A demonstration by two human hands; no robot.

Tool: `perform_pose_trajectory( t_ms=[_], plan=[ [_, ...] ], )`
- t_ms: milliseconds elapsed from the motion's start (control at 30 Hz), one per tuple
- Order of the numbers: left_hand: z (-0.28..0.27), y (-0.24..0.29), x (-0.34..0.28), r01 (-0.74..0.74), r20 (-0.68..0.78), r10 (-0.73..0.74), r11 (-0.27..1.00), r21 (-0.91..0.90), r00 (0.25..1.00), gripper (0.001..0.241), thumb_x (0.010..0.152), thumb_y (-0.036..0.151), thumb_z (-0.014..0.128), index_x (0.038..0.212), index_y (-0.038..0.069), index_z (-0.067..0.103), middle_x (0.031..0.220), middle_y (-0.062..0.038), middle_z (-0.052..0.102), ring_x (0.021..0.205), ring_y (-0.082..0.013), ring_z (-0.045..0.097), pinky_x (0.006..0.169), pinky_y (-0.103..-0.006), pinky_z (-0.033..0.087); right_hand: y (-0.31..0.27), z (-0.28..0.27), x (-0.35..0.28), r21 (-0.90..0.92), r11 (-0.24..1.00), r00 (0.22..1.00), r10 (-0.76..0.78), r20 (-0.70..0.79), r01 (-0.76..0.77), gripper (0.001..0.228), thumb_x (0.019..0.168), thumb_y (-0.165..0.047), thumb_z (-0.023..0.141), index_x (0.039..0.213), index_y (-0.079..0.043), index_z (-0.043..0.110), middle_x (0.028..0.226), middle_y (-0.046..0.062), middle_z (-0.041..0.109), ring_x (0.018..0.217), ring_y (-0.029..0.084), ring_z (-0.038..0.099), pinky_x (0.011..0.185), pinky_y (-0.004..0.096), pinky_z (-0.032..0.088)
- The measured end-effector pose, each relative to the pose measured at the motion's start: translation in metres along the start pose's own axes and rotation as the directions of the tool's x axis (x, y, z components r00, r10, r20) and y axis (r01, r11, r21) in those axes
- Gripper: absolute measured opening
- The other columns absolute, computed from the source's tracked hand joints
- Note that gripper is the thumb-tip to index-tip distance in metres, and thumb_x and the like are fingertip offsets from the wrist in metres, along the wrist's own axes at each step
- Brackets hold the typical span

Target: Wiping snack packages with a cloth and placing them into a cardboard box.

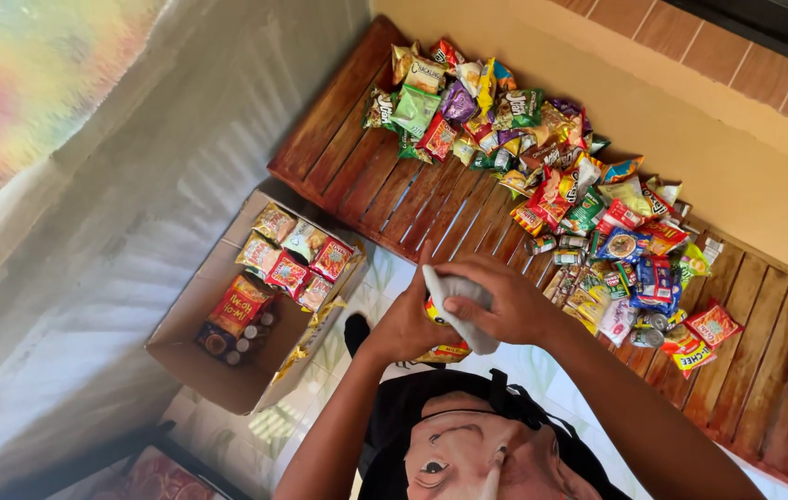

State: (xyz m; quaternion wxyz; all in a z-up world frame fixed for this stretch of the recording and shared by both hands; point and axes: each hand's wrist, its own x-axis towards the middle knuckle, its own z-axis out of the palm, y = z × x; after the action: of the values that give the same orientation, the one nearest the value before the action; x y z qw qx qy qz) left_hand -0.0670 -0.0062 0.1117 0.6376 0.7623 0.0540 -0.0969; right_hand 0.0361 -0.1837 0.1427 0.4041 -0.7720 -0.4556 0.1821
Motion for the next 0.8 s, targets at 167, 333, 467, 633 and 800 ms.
perform_pose_trajectory(
  t_ms=[167, 333, 467, 633, 800],
  plan=[
    [0.01, -0.043, -0.002, -0.156, 0.023, 0.159, 0.985, -0.077, 0.987, 0.138, 0.066, 0.015, 0.089, 0.166, 0.008, -0.007, 0.147, -0.017, 0.058, 0.135, -0.0272, 0.057, 0.113, -0.0366, 0.043, 0.0, 0.001, -0.002, 0.0, 0.99, 0.99, -0.143, -0.014, 0.143, 0.049, 0.088, -0.042, 0.076, 0.119, -0.004, 0.069, 0.106, 0.012, 0.066, 0.101, 0.03, 0.066, 0.088, 0.04, 0.052],
    [0.016, -0.036, -0.007, 0.001, 0.007, -0.002, 0.999, 0.043, 1.0, 0.129, 0.069, 0.017, 0.09, 0.167, 0.009, 0.007, 0.142, -0.018, 0.057, 0.13, -0.027, 0.058, 0.111, -0.0356, 0.043, 0.018, 0.011, -0.007, -0.049, 0.992, 0.993, -0.114, -0.001, 0.114, 0.042, 0.082, -0.043, 0.081, 0.098, -0.004, 0.072, 0.09, 0.009, 0.067, 0.085, 0.026, 0.067, 0.074, 0.039, 0.053],
    [0.017, -0.038, -0.005, 0.043, 0.084, -0.021, 0.961, -0.274, 0.996, 0.087, 0.077, 0.016, 0.081, 0.152, 0.002, 0.04, 0.126, -0.013, 0.067, 0.114, -0.0197, 0.064, 0.1, -0.0343, 0.052, 0.028, 0.014, -0.006, -0.084, 0.995, 0.995, 0.051, -0.082, -0.058, 0.038, 0.091, -0.044, 0.075, 0.084, -0.007, 0.072, 0.076, 0.006, 0.065, 0.07, 0.023, 0.067, 0.064, 0.037, 0.051],
    [0.018, -0.043, 0.002, 0.042, 0.056, -0.023, 0.929, -0.367, 0.998, 0.048, 0.096, 0.024, 0.069, 0.136, 0.002, 0.055, 0.112, -0.005, 0.071, 0.101, -0.0124, 0.066, 0.091, -0.0318, 0.056, 0.043, 0.01, -0.003, 0.24, 0.853, 0.873, 0.486, -0.046, -0.463, 0.045, 0.094, -0.048, 0.07, 0.083, -0.004, 0.074, 0.068, 0.007, 0.069, 0.065, 0.015, 0.065, 0.059, 0.035, 0.051],
    [0.021, -0.055, 0.0, 0.101, -0.009, -0.114, 0.912, -0.398, 0.993, 0.048, 0.107, 0.037, 0.05, 0.139, 0.002, 0.057, 0.115, -0.004, 0.069, 0.104, -0.0107, 0.063, 0.091, -0.028, 0.053, 0.051, -0.009, -0.001, 0.34, 0.892, 0.952, 0.246, 0.184, -0.297, 0.057, 0.08, -0.051, 0.079, 0.113, -0.006, 0.069, 0.09, 0.001, 0.074, 0.082, 0.011, 0.07, 0.072, 0.031, 0.056]
  ],
)
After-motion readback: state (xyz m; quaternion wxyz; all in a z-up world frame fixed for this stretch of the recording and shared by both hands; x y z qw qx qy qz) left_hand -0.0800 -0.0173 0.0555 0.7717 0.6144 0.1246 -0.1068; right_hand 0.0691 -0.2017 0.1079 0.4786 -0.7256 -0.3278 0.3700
